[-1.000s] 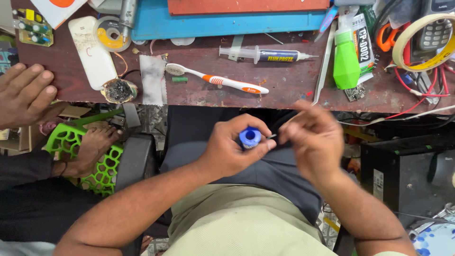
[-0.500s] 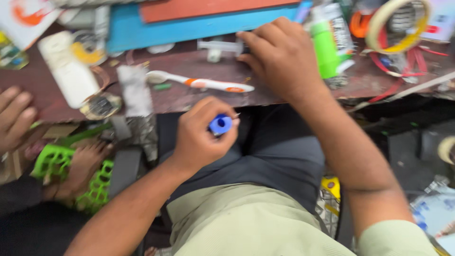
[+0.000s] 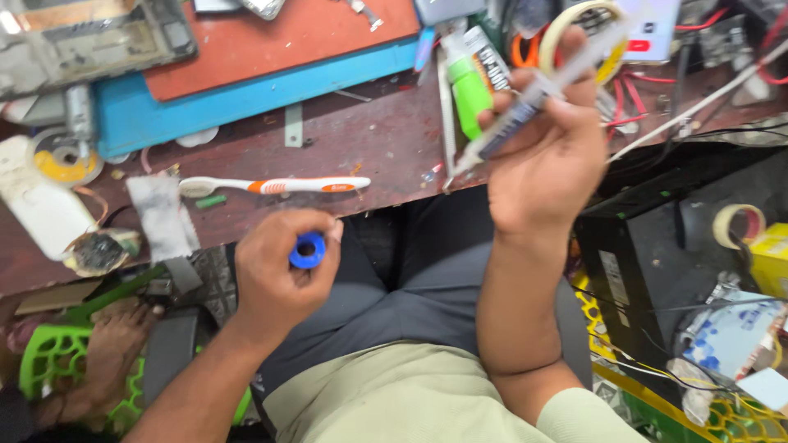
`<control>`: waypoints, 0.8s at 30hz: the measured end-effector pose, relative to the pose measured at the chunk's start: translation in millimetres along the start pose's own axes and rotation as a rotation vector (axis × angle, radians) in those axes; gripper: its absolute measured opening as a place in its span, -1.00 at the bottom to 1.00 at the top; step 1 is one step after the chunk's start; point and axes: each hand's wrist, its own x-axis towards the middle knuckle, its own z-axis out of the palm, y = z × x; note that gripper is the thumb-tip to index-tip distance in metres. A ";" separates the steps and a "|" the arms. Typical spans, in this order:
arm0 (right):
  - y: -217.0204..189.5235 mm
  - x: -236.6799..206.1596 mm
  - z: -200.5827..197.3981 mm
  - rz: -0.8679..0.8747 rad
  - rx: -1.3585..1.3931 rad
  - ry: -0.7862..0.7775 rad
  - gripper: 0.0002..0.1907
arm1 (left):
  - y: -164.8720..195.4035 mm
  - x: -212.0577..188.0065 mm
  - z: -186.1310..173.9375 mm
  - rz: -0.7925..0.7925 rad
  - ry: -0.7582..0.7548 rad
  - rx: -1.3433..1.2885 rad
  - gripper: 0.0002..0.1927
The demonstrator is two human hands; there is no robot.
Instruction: The person uses a soldering iron and tweezers to work on a small component held on a toothbrush. They apply flux paste from a syringe, then solder the component with solder wire. Finally, they spray the area with a liquid and brush it with the toothbrush.
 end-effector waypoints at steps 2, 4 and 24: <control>1.7 -3.9 -14.7 0.034 0.108 0.041 -0.40 | -2.4 4.4 2.7 -0.048 0.037 0.044 -0.77; 8.1 -15.3 -26.4 0.041 0.150 -0.019 -0.41 | -11.0 11.6 -1.2 -0.007 0.013 0.137 -0.71; 89.0 -12.9 -24.1 -0.145 0.046 -0.167 -0.45 | -110.4 56.9 10.7 0.364 -0.071 0.404 -0.60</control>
